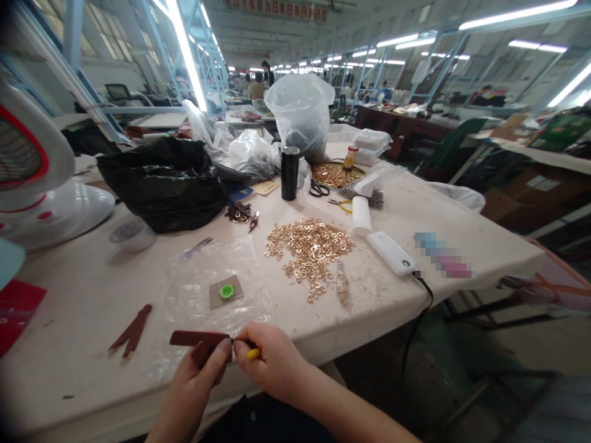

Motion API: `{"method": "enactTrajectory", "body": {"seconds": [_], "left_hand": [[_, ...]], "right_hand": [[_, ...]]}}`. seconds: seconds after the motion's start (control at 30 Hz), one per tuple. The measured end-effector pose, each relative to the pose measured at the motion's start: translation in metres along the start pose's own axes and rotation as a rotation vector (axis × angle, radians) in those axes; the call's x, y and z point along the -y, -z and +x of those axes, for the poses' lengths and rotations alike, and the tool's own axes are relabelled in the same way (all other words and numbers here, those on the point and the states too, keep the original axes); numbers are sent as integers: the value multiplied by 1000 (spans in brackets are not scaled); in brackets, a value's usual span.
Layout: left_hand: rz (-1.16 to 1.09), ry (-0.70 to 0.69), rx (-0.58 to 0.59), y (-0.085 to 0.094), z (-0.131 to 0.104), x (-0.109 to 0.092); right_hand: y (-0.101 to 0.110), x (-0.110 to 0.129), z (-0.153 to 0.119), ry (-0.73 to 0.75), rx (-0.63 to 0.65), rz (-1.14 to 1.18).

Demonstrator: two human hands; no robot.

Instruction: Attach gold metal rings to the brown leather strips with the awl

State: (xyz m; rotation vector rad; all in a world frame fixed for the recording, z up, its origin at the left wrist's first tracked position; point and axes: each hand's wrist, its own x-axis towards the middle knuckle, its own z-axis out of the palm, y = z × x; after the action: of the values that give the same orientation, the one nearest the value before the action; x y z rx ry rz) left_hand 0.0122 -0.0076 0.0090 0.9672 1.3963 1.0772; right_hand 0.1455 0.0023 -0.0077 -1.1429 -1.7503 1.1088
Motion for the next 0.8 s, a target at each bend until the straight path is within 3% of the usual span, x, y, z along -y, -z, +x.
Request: {"method": "enactTrajectory", "body": {"seconds": [0.4,0.6,0.8], "left_hand": [[40,-48,12,4,2,7],[85,-45,114,10,4,8],[115,-58,115,9,4,9]], "right_hand": [[1,-3,-2,-66,45,174],[-2,-5,-1,-130,14,180],[-3,-5,-2,-114,-27,153]]}}
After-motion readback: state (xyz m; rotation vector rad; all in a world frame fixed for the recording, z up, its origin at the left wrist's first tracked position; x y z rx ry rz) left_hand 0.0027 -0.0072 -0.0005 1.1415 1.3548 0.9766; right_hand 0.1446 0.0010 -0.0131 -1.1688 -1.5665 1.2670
